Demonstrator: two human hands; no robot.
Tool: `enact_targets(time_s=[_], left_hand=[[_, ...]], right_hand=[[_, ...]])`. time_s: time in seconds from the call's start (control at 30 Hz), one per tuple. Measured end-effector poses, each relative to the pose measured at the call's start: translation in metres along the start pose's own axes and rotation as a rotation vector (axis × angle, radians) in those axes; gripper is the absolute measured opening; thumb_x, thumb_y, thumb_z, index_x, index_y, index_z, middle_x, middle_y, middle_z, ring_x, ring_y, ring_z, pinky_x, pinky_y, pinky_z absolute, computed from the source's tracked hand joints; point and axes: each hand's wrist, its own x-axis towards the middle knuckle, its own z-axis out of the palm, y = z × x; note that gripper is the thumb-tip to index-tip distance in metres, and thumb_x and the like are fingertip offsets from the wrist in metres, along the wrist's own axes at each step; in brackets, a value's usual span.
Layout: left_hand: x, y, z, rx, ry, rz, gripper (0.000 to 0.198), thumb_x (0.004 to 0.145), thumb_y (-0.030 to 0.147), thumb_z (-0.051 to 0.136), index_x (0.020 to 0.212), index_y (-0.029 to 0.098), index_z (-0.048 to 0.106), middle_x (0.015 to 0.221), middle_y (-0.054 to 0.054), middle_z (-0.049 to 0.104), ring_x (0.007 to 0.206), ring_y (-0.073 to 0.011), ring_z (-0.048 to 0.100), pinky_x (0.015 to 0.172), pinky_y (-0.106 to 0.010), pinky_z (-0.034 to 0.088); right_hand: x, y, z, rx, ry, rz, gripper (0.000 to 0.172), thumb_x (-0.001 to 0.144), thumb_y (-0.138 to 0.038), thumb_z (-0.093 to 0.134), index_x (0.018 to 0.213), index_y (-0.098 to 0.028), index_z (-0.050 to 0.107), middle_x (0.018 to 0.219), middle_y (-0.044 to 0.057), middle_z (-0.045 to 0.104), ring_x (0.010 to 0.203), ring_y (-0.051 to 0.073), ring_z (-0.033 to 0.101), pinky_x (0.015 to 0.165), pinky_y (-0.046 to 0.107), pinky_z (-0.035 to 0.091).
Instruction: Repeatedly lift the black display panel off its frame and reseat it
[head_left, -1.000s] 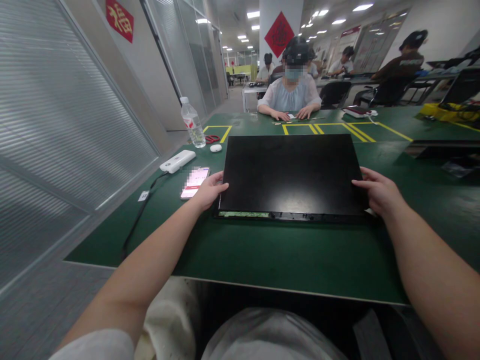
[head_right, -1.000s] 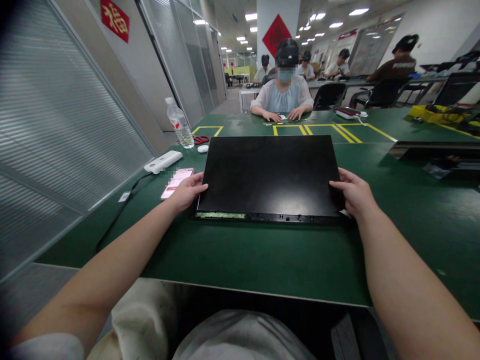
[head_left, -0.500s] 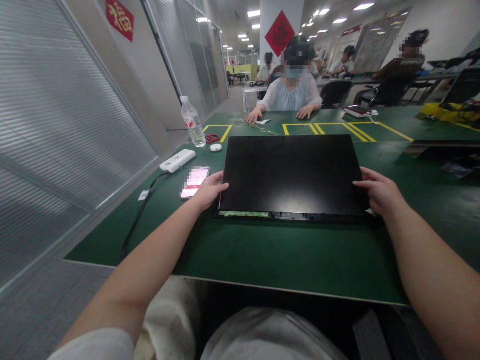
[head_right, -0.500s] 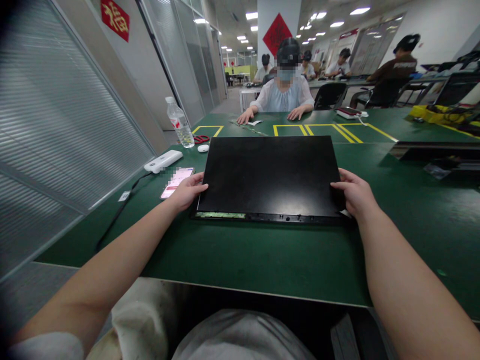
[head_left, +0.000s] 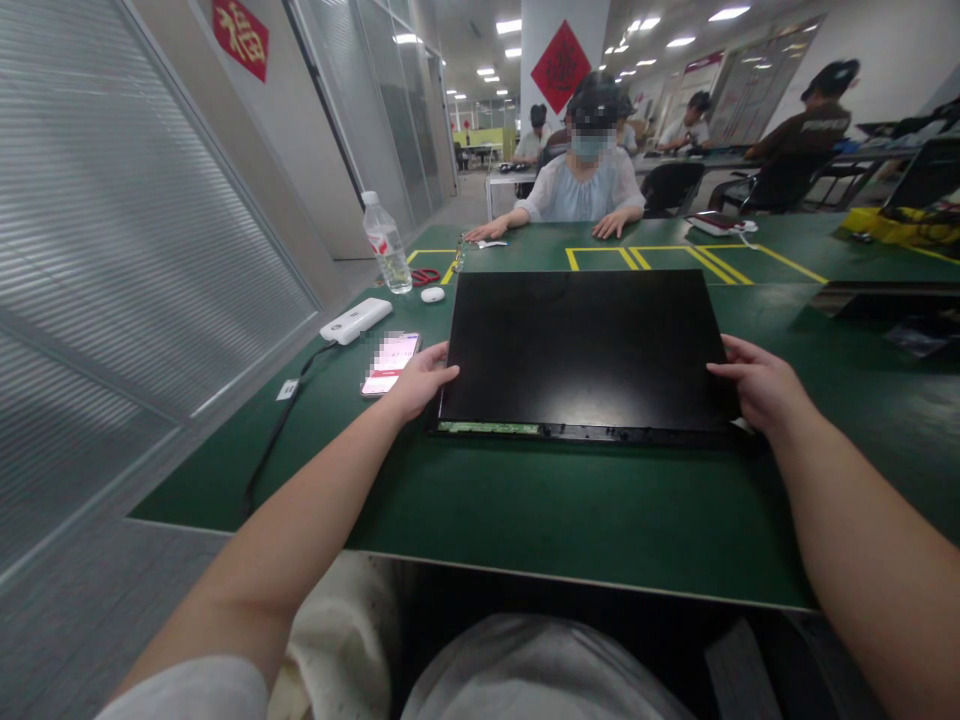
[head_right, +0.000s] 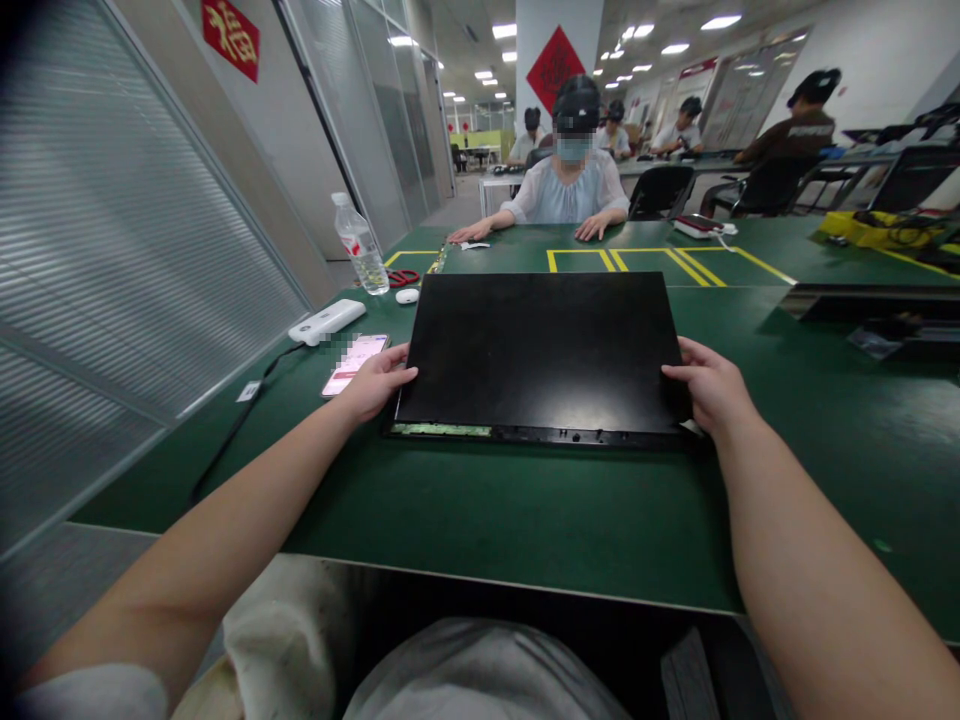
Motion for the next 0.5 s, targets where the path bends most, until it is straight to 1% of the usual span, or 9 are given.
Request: enact_targets(time_s=[0.17, 0.3, 0.4, 0.5], left_hand=[[-0.0008, 0.0011, 0.0, -0.004, 0.018, 0.01, 0.051, 0.066, 0.012, 0.079, 0.116, 0.016, 0.074, 0.116, -0.008, 0.077, 0.107, -0.0295, 0.073, 0.101, -0.045, 0.054], [-0.0008, 0.0005, -0.001, -0.012, 0.024, 0.006, 0.055, 0.065, 0.012, 0.081, 0.119, 0.015, 0.074, 0.114, -0.009, 0.078, 0.107, -0.0297, 0.073, 0.102, -0.046, 0.053], [-0.0002, -0.0006, -0.0014, -0.027, 0.033, 0.005, 0.055, 0.063, 0.013, 0.082, 0.118, 0.016, 0.075, 0.111, -0.008, 0.079, 0.108, -0.0298, 0.073, 0.103, -0.047, 0.053], [0.0006, -0.0011, -0.0014, -0.052, 0.051, 0.006, 0.054, 0.062, 0.012, 0.082, 0.115, 0.015, 0.076, 0.109, -0.008, 0.079, 0.109, -0.0301, 0.072, 0.104, -0.046, 0.052]], right_hand=[[-0.0049, -0.0043, 0.0, -0.015, -0.042, -0.011, 0.054, 0.052, 0.001, 0.069, 0.098, -0.026, 0.077, 0.095, 0.001, 0.076, 0.09, 0.019, 0.071, 0.079, 0.031, 0.06], [-0.007, -0.0074, -0.0015, -0.034, -0.079, -0.019, 0.052, 0.051, 0.001, 0.067, 0.095, -0.024, 0.077, 0.094, 0.002, 0.075, 0.09, 0.019, 0.069, 0.079, 0.03, 0.059], [-0.0046, -0.0086, -0.0038, -0.047, -0.044, -0.032, 0.053, 0.048, -0.001, 0.07, 0.096, -0.024, 0.075, 0.086, 0.0, 0.071, 0.084, 0.016, 0.066, 0.073, 0.026, 0.057], [-0.0021, -0.0102, -0.0056, -0.055, 0.017, -0.048, 0.064, 0.046, -0.003, 0.073, 0.106, -0.024, 0.072, 0.08, -0.002, 0.067, 0.077, 0.013, 0.063, 0.068, 0.024, 0.053]])
